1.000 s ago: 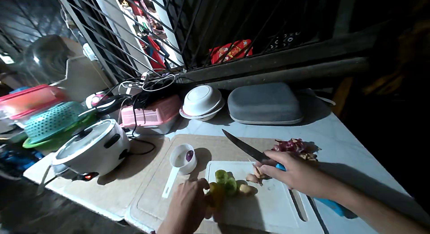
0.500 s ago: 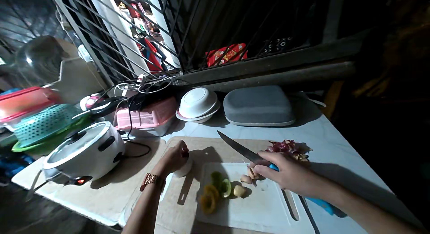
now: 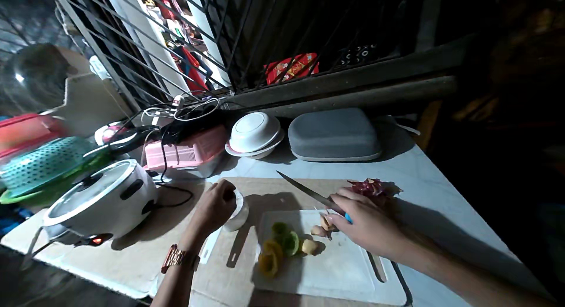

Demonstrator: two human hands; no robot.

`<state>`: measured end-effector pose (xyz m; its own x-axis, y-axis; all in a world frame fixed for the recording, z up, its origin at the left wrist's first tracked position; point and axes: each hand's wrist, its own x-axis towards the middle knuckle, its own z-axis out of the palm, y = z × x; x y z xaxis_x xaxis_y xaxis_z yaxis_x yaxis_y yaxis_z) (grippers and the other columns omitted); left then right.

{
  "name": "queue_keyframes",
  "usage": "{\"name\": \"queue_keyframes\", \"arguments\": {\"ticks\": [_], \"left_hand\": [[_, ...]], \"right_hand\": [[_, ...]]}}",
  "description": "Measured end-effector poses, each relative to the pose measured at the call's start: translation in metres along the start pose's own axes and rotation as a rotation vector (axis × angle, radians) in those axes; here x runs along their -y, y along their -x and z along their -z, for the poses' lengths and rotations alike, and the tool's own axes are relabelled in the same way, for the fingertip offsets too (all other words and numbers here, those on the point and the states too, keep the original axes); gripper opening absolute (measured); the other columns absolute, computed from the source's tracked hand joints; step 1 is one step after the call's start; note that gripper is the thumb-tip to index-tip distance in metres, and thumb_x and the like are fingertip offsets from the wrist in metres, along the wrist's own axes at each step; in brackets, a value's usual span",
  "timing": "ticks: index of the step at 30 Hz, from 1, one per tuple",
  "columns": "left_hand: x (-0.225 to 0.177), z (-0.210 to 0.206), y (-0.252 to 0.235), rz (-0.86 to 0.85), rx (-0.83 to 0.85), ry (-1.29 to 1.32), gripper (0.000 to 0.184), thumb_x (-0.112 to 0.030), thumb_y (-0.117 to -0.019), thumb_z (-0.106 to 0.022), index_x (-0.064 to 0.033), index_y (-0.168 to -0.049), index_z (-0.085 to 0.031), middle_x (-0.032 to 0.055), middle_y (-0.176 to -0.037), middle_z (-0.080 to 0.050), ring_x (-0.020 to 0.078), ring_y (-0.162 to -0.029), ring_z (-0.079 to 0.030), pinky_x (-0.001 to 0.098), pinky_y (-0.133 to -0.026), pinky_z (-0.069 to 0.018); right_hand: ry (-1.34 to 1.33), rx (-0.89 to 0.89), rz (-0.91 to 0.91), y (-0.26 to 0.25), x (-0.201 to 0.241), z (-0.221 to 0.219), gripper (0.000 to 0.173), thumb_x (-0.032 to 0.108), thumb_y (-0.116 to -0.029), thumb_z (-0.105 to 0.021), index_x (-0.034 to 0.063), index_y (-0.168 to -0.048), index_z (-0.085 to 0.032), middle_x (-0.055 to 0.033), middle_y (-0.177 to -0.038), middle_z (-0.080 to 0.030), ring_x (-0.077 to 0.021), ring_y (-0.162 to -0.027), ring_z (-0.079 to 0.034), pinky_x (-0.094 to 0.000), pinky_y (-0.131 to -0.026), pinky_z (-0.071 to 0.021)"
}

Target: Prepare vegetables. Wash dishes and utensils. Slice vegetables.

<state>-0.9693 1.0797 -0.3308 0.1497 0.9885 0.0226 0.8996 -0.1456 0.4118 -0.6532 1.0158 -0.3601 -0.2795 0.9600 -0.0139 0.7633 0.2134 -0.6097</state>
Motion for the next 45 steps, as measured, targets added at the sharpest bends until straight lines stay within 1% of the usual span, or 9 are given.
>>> {"name": "queue_keyframes", "arguments": {"ticks": [8, 16, 22, 26, 34, 37, 40, 43, 45], "left_hand": [[-0.022, 0.005, 0.001, 0.106, 0.117, -0.215, 0.03, -0.01, -0.1, -0.057, 0.0012, -0.128, -0.061, 0.0204, -0.124, -0.064, 0.0351, -0.117, -0.061, 0.0508, -0.102, -0.0469], [-0.057, -0.015, 0.017, -0.158, 0.193, 0.259, 0.043, -0.019, -0.0973, -0.067, 0.0018, -0.133, -0.056, 0.0178, -0.125, -0.064, 0.0233, -0.103, -0.069, 0.0384, -0.089, -0.0578], [-0.078, -0.036, 0.011, -0.111, 0.27, 0.314, 0.055, -0.017, -0.0957, -0.07, 0.0047, -0.14, -0.045, 0.0172, -0.118, -0.068, 0.0212, -0.102, -0.069, 0.0372, -0.092, -0.0552], [-0.078, -0.053, 0.006, -0.229, 0.402, 0.273, 0.035, -0.018, -0.0988, -0.063, 0.0043, -0.125, -0.06, 0.0171, -0.115, -0.068, 0.0225, -0.103, -0.067, 0.0389, -0.092, -0.0539], [-0.077, -0.055, -0.001, -0.249, 0.419, 0.008, 0.037, -0.024, -0.1062, -0.05, -0.0017, -0.13, -0.067, 0.0183, -0.129, -0.067, 0.034, -0.124, -0.059, 0.0521, -0.11, -0.0404], [-0.073, -0.058, 0.004, -0.268, 0.357, 0.069, 0.038, -0.023, -0.106, -0.05, -0.0013, -0.135, -0.064, 0.0174, -0.131, -0.066, 0.0312, -0.126, -0.059, 0.048, -0.112, -0.0398], [-0.073, -0.068, 0.029, -0.293, 0.064, 0.074, 0.032, -0.023, -0.1022, -0.056, -0.0035, -0.122, -0.072, 0.0149, -0.121, -0.07, 0.0353, -0.122, -0.059, 0.0514, -0.107, -0.0429], [-0.082, -0.096, 0.064, -0.426, -0.303, 0.01, 0.016, -0.017, -0.0909, -0.067, -0.0053, -0.094, -0.077, 0.0135, -0.094, -0.073, 0.0393, -0.096, -0.068, 0.0565, -0.082, -0.0546], [-0.092, -0.111, 0.085, -0.423, -0.312, -0.127, 0.016, -0.016, -0.0907, -0.069, -0.0066, -0.099, -0.079, 0.0158, -0.102, -0.074, 0.0411, -0.099, -0.069, 0.0553, -0.08, -0.0547]], "right_hand": [[0.09, 0.168, 0.03, -0.004, 0.004, -0.013, 0.038, 0.031, -0.106, -0.056, 0.0012, -0.13, -0.061, -0.0224, -0.123, -0.059, -0.0368, -0.111, -0.061, -0.0516, -0.095, -0.0495], [0.053, 0.202, -0.028, -0.003, 0.003, -0.014, 0.039, 0.023, -0.1046, -0.055, 0.0005, -0.136, -0.058, -0.0238, -0.131, -0.056, -0.0385, -0.122, -0.057, -0.0524, -0.102, -0.047], [-0.095, 0.166, -0.023, -0.001, -0.01, -0.001, 0.04, 0.029, -0.1092, -0.048, -0.0075, -0.119, -0.06, -0.0258, -0.108, -0.064, -0.0373, -0.103, -0.062, -0.0533, -0.093, -0.0467], [-0.139, 0.191, -0.065, -0.005, -0.014, 0.007, 0.039, 0.031, -0.1105, -0.045, -0.0052, -0.116, -0.059, -0.0205, -0.099, -0.061, -0.0305, -0.09, -0.059, -0.0483, -0.083, -0.0471], [-0.207, 0.091, -0.09, 0.016, 0.005, 0.031, 0.043, 0.018, -0.1068, -0.045, 0.0092, -0.149, -0.043, -0.0214, -0.123, -0.061, -0.0301, -0.099, -0.063, -0.0476, -0.085, -0.0507], [-0.228, 0.111, -0.033, 0.03, 0.007, 0.04, 0.041, 0.016, -0.1029, -0.049, 0.0153, -0.144, -0.048, -0.0112, -0.102, -0.06, -0.0181, -0.072, -0.057, -0.0379, -0.066, -0.05], [-0.154, 0.274, -0.064, 0.048, 0.006, 0.045, 0.047, 0.018, -0.1074, -0.046, 0.0178, -0.154, -0.038, -0.0159, -0.1, -0.063, -0.0242, -0.071, -0.063, -0.0427, -0.067, -0.0542], [-0.059, 0.336, -0.094, 0.068, -0.001, 0.043, 0.054, 0.023, -0.1097, -0.044, 0.0192, -0.161, -0.028, -0.0202, -0.094, -0.066, -0.0306, -0.071, -0.067, -0.0483, -0.07, -0.0574], [0.006, 0.354, -0.096, 0.078, -0.003, 0.038, 0.056, 0.024, -0.1103, -0.045, 0.0192, -0.163, -0.027, -0.0252, -0.096, -0.067, -0.0376, -0.078, -0.068, -0.054, -0.074, -0.0561]]}}
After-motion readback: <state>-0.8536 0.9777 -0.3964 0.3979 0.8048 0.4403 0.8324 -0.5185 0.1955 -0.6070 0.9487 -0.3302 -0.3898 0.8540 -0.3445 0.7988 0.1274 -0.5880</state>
